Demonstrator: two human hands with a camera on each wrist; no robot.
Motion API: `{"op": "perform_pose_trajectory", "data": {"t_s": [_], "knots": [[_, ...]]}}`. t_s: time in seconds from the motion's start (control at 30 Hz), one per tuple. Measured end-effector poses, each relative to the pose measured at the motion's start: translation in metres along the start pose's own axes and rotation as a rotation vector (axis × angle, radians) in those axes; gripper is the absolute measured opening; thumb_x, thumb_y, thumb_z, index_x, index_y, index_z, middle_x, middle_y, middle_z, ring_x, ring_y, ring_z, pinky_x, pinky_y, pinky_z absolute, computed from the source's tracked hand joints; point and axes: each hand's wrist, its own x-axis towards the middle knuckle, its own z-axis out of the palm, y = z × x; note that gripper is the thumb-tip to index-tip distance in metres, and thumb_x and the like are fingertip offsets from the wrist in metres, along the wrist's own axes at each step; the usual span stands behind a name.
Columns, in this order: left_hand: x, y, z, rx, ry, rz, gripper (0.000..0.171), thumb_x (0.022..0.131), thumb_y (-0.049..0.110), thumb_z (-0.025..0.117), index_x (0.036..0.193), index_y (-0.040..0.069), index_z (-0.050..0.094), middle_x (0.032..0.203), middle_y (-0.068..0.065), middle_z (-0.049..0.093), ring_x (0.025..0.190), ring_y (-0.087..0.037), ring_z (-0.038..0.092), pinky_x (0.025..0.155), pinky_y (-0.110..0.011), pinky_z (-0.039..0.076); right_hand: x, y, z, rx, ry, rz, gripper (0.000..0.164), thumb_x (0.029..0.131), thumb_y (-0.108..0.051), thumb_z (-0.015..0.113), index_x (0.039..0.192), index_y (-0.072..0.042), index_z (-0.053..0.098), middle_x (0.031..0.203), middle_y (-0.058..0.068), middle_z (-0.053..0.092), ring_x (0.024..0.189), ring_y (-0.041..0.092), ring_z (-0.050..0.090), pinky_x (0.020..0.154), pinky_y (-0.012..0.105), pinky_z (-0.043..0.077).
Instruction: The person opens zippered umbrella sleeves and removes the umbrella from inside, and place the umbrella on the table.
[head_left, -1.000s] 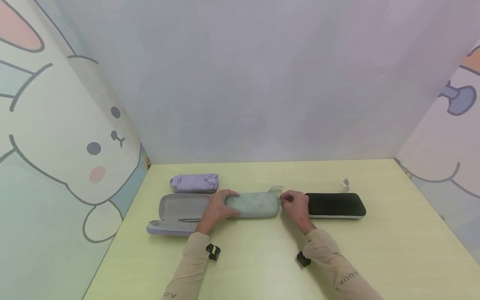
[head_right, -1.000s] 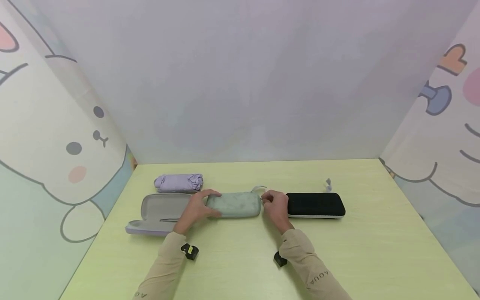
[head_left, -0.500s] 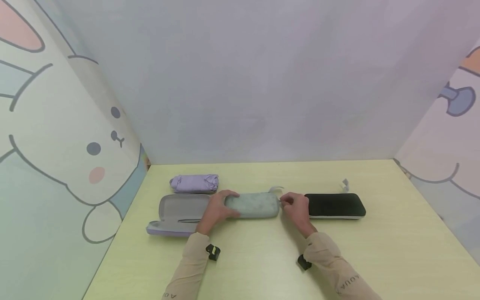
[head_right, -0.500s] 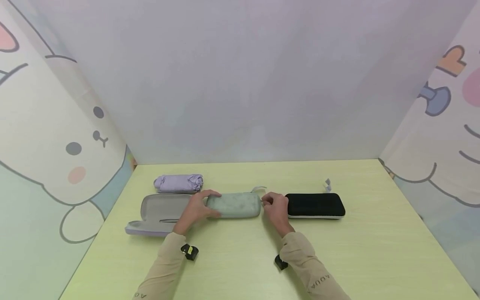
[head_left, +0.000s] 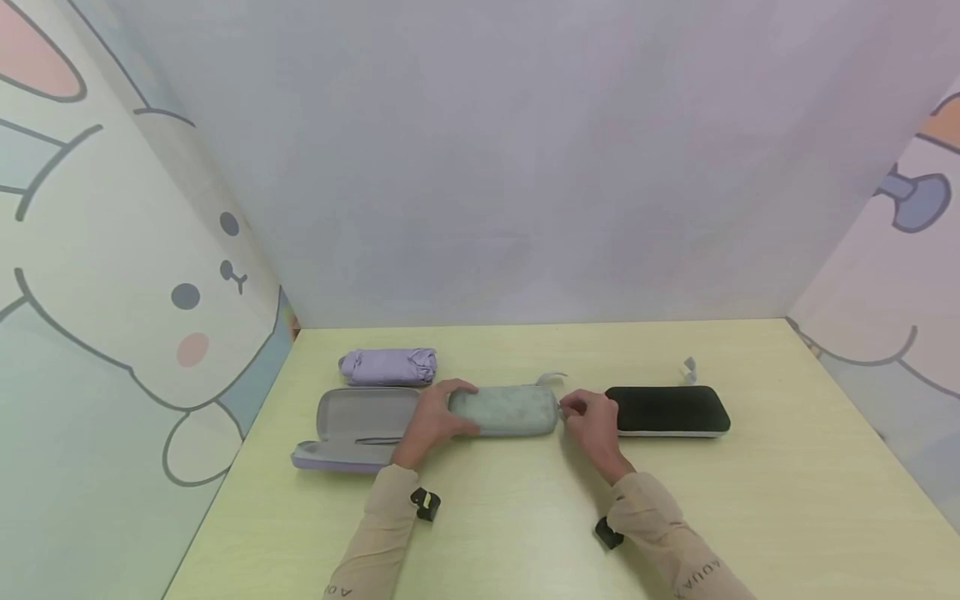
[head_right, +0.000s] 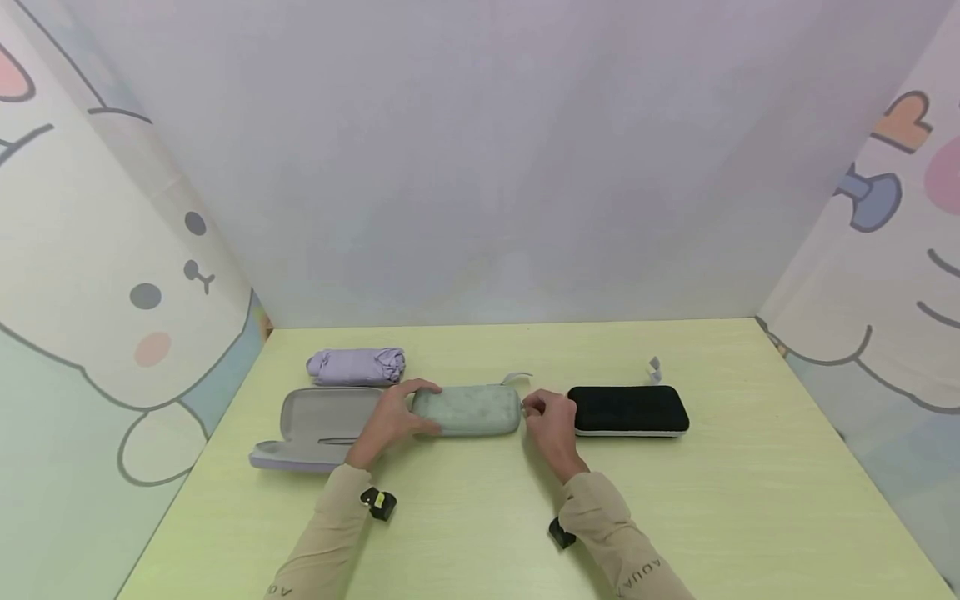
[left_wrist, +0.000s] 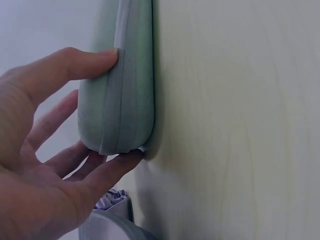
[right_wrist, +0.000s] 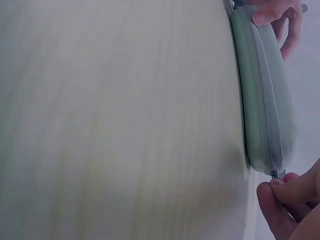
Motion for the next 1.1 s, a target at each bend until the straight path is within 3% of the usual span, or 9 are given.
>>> {"op": "perform_pose_trajectory", "data": {"t_s": [0.3,0.47,1.1], "knots": [[0.0,-0.003,0.002,0.001,0.014,0.005,0.057,0.052,0.011,0.089,0.106,0.015,0.069,0.117,-0.009,0.062,0.115,-0.029,0.052,0.1,-0.045,0.037,-0.007,-0.001,-0.002,-0.007,0.035,-0.023,0.015,0.073,0.009,0.066,0.073,-0.004,0.073,0.069,0.003,0.069,0.066,0.017,0.064,0.07,0.037,0.049],[0.0,-0.002,0.002,-0.007,0.023,0.007,0.057,0.053,0.01,0.088,0.106,0.014,0.069,0.116,-0.01,0.063,0.114,-0.029,0.053,0.1,-0.043,0.038,-0.01,-0.002,-0.005,0.009,0.009,-0.005,0.013,0.075,0.009,0.067,0.076,-0.003,0.073,0.072,0.006,0.07,0.069,0.02,0.066,0.072,0.04,0.05],[-0.002,0.0,0.003,-0.018,0.043,-0.01,0.057,0.051,0.009,0.088,0.105,0.013,0.069,0.116,-0.009,0.063,0.114,-0.028,0.053,0.099,-0.042,0.038,-0.014,-0.002,-0.006,0.004,-0.011,0.02,0.01,0.075,0.005,0.068,0.076,-0.004,0.074,0.072,0.009,0.07,0.067,0.019,0.066,0.069,0.037,0.049]]}}
